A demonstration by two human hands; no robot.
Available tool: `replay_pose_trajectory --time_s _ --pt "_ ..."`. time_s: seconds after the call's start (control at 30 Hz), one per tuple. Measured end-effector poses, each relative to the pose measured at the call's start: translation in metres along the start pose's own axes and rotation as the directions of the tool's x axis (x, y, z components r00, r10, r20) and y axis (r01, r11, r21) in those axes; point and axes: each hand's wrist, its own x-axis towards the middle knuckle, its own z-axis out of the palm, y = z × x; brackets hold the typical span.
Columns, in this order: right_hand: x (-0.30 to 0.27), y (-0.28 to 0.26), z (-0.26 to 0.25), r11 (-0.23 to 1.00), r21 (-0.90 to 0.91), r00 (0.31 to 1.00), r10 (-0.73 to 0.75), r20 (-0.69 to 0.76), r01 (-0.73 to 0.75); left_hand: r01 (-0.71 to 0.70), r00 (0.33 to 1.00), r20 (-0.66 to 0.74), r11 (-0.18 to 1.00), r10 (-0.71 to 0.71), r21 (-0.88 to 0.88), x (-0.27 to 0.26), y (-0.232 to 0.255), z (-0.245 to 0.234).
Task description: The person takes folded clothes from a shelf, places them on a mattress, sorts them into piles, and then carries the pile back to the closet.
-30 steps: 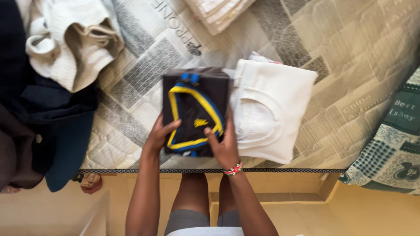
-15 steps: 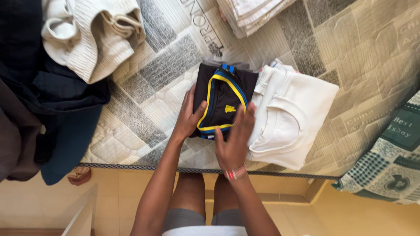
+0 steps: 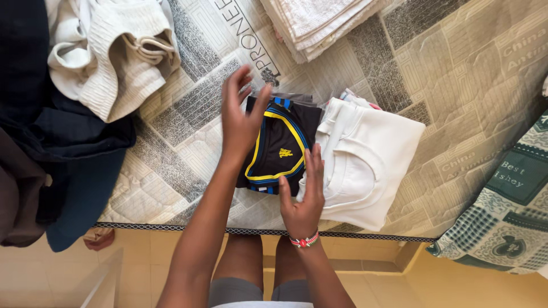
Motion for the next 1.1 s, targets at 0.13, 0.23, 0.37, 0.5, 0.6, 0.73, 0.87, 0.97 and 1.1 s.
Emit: replay_pose_trajectory --time_s 0.13,0.23,0.37,0.5,0.6,0.73,0.87,0.97,1.1 --pt "0.005 -0.011 -0.024 0.971 0.218 0.993 0.111 -0.033 -0.101 0.189 0.98 0.039 0.979 -0.193 0.082 0.086 -0.024 0.058" --pt "0.007 -0.006 -0.034 0.92 0.356 0.985 0.17 0.009 -0.162 0.226 0.974 -0.009 0.972 -0.227 -0.068 0.127 -0.046 0.094" --pt "0.002 0.006 -0.04 0.87 0.419 0.965 0.253 0.074 -0.261 0.289 0.955 0.012 0.919 -0.297 -0.269 0.157 -0.084 0.11" --pt "-0.002 0.019 -0.045 0.826 0.484 0.957 0.266 0.118 -0.289 0.34 0.909 0.02 0.714 -0.416 -0.612 0.188 -0.12 0.102" --pt "-0.004 0.025 -0.049 0.795 0.512 0.945 0.294 0.145 -0.326 0.392 0.897 0.077 0.701 -0.436 -0.597 0.189 -0.124 0.093" --pt "-0.004 0.024 -0.049 0.738 0.569 0.93 0.329 0.166 -0.363 0.209 0.956 -0.212 0.978 -0.205 -0.005 0.158 -0.09 0.114" --pt "-0.006 0.022 -0.048 0.739 0.555 0.924 0.329 0.197 -0.382 0.295 0.942 -0.114 0.941 -0.315 -0.165 0.148 -0.058 0.126" --pt "-0.003 0.021 -0.046 0.74 0.553 0.924 0.325 0.203 -0.382 0.352 0.916 -0.127 0.913 -0.381 -0.205 0.151 -0.036 0.131" --pt "-0.004 0.022 -0.046 0.738 0.555 0.923 0.314 0.222 -0.384 0.355 0.888 -0.292 0.933 -0.356 -0.06 0.138 -0.014 0.152"
